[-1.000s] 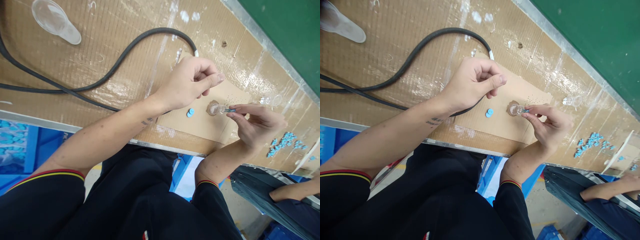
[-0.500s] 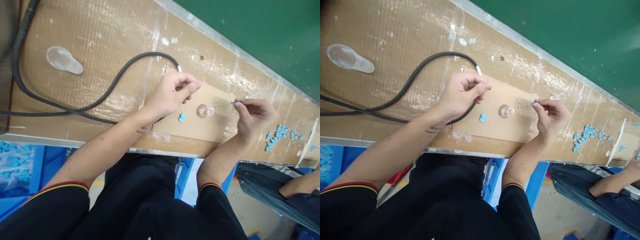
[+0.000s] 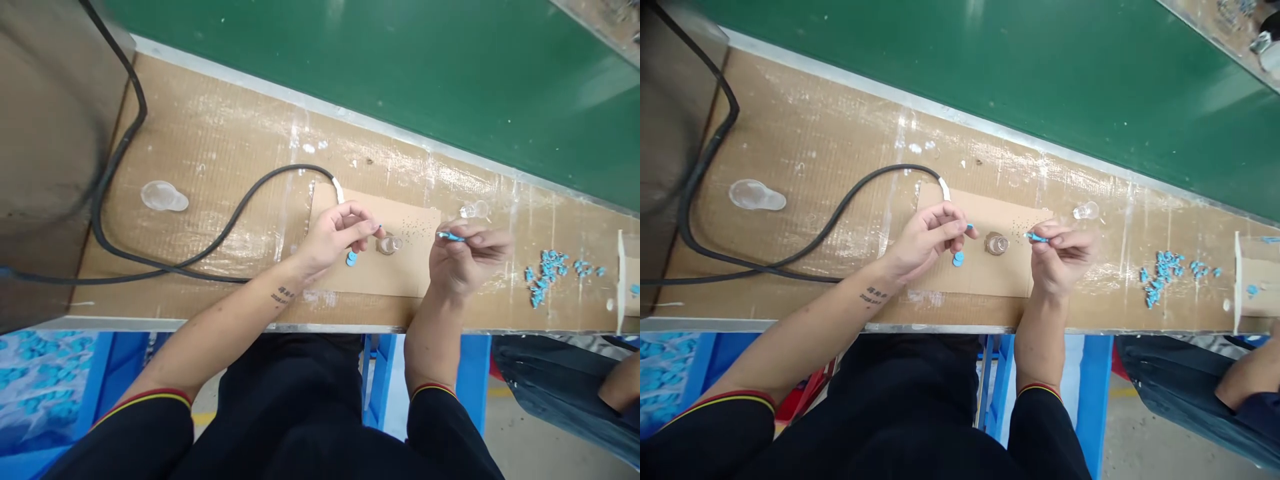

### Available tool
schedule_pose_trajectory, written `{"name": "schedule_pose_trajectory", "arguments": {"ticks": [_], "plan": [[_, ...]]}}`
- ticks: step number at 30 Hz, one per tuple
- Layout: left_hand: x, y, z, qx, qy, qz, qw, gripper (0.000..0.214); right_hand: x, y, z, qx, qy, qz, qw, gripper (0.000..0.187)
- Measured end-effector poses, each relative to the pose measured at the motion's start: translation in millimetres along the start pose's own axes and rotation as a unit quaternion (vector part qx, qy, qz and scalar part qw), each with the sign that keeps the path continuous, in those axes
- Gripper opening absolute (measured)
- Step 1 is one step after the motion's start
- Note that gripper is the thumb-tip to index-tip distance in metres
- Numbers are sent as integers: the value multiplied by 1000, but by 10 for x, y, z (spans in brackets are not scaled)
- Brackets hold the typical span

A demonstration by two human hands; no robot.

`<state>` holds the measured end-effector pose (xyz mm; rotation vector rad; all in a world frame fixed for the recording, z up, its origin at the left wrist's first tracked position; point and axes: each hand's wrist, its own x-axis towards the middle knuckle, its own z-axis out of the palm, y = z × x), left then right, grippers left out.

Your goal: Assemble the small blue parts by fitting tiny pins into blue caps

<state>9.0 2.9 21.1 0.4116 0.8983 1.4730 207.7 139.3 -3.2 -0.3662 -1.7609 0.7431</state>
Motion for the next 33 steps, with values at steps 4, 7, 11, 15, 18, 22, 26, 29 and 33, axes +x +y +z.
{"name": "schedule_pose_trajectory", "arguments": {"ticks": [4,7,11,15,18,22,26,29,33], "plan": [[-18,-20,20,-10,-29,-2,1000,33,10,-146,82,3,-6,-13,1000,24],[-27,-34,29,-11,-33,-6,999,32,3,-181,87,-24,-22,-16,999,32],[-37,-48,35,-22,-32,-13,999,26,-15,-196,82,-39,-38,-8,999,40],[-40,-66,32,-30,-31,-2,999,27,8,-217,106,-6,-17,-3,1000,40],[-22,-81,13,-19,-24,12,999,26,44,-163,58,-58,24,-3,998,29],[40,-73,-40,-12,11,22,1000,23,69,54,-127,-163,55,51,984,19],[99,-15,-79,-3,76,13,997,24,38,256,-240,-235,-23,145,961,15],[115,32,-77,3,111,7,994,25,5,313,-214,-280,-74,182,940,9],[122,51,-66,-4,127,6,992,23,-15,341,-160,-329,-110,198,917,5]]}}
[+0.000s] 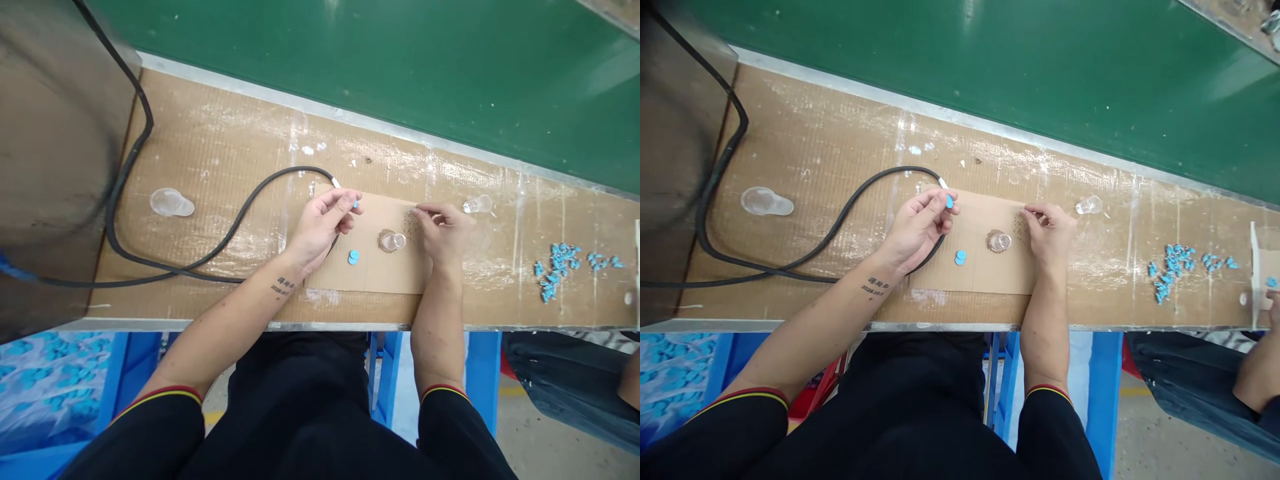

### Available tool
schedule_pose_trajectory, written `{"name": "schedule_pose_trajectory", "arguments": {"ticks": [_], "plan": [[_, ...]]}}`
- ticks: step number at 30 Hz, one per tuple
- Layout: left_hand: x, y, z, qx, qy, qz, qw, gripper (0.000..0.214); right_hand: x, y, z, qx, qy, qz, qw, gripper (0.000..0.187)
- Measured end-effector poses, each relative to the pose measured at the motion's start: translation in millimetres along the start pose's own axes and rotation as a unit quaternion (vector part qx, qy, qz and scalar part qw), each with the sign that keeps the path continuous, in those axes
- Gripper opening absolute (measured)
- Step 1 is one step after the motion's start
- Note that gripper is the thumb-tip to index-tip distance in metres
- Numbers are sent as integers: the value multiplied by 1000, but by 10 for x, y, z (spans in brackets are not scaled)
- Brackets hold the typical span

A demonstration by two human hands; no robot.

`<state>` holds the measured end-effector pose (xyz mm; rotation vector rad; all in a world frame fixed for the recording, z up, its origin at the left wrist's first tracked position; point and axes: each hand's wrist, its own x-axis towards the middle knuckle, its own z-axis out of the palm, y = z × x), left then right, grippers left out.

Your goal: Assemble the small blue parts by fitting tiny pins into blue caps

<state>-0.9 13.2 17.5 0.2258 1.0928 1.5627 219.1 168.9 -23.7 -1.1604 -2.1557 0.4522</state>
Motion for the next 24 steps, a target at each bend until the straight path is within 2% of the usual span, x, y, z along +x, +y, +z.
{"name": "schedule_pose_trajectory", "arguments": {"ticks": [8,12,16,19,21,24], "plan": [[13,-30,-15,-15,-10,0,1000,17,52,-18,0,-40,-29,-41,998,1],[23,-33,-18,-8,-6,1,1000,18,37,-17,-19,-18,-27,-16,999,3],[26,-32,-32,-9,-11,7,1000,18,40,38,-31,72,57,26,995,12],[19,-52,-51,-12,-39,19,999,25,56,35,-56,163,138,32,976,25],[9,-79,-57,-20,-75,30,996,36,50,-33,-76,221,177,20,959,31],[-20,-131,-46,-33,-133,34,990,50,0,-240,-100,311,198,-45,928,32]]}}
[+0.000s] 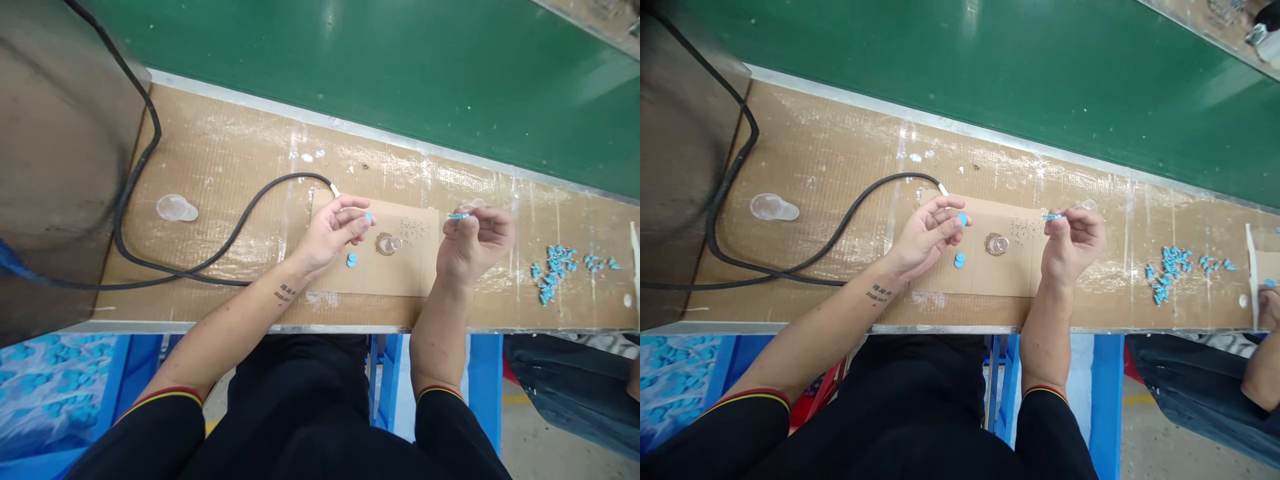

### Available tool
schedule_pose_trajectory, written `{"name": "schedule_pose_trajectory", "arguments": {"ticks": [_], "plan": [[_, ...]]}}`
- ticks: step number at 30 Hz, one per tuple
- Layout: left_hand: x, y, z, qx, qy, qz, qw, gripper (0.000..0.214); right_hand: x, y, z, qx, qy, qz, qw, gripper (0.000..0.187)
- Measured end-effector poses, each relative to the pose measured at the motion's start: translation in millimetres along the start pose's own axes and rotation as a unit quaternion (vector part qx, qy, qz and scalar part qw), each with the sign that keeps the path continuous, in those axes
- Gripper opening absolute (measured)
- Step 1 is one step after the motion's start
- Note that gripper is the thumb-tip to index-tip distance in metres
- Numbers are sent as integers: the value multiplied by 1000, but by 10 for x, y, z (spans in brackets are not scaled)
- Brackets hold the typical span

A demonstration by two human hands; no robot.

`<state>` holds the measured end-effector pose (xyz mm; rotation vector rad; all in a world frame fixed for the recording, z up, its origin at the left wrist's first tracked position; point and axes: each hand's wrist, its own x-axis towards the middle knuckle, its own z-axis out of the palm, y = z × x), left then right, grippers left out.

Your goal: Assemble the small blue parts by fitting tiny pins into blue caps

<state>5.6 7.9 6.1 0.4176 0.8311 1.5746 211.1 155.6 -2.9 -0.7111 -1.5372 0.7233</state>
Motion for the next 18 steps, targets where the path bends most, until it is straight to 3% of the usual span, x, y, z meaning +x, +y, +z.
{"name": "schedule_pose_trajectory", "arguments": {"ticks": [6,11,18], "plan": [[-81,-76,90,-12,-77,-26,997,51,-192,-432,209,114,-82,-118,983,29],[-110,-137,137,-40,-97,-43,993,50,-341,-577,302,119,-130,-103,979,29],[-108,-146,149,-12,-63,-22,998,50,-392,-618,330,126,-128,-60,982,25]]}}
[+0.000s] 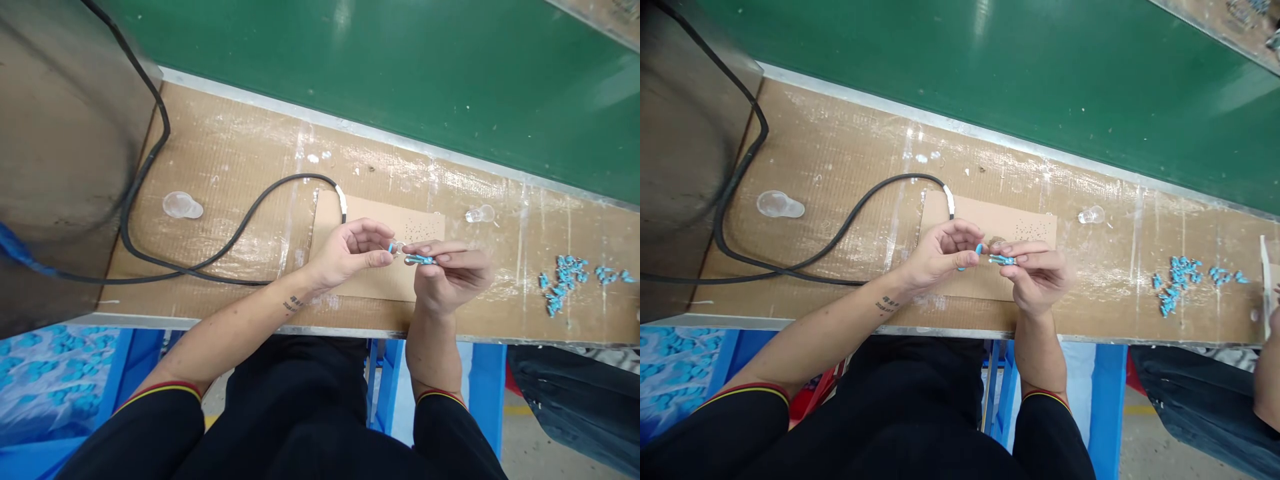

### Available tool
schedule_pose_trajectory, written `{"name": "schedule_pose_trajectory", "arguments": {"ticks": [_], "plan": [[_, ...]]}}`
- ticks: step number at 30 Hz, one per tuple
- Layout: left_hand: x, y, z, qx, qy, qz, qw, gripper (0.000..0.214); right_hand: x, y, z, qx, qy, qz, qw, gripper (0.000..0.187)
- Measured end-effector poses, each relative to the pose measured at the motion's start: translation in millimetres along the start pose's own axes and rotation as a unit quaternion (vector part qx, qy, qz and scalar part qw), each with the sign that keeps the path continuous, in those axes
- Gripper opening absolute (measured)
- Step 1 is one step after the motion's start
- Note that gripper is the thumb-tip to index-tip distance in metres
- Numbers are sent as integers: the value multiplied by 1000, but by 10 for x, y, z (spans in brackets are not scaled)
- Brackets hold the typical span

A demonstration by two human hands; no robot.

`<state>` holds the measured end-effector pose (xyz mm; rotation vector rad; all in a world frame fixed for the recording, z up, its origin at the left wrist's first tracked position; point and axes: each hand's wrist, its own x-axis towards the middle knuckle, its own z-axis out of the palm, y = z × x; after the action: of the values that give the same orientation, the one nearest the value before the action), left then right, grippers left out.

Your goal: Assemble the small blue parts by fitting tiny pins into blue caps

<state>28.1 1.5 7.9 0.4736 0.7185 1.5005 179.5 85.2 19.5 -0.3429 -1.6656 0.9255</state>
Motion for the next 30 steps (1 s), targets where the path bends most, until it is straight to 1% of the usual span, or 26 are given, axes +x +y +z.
{"name": "schedule_pose_trajectory", "arguments": {"ticks": [5,7,11,14,17,24,26,30], "plan": [[-19,58,20,48,19,-12,999,51,12,4,-25,-3,5,10,1000,31],[-24,68,28,50,24,-12,998,53,6,13,-38,-15,5,16,1000,35],[-34,66,30,26,10,-4,1000,53,-10,22,-49,-51,17,17,998,41],[-40,50,20,-6,-6,-5,1000,53,-13,23,-43,-45,7,-1,999,40],[-43,36,10,-24,-19,-6,1000,53,-13,28,-36,-24,0,-4,1000,38],[-46,46,2,-24,-43,10,999,46,-16,51,-54,-34,-1,-6,999,42],[-43,47,-2,-22,-47,7,999,44,-19,56,-61,-23,-5,-9,1000,39],[-37,47,-1,-22,-43,-5,999,51,-32,59,-69,-10,-3,-1,1000,31]]}}
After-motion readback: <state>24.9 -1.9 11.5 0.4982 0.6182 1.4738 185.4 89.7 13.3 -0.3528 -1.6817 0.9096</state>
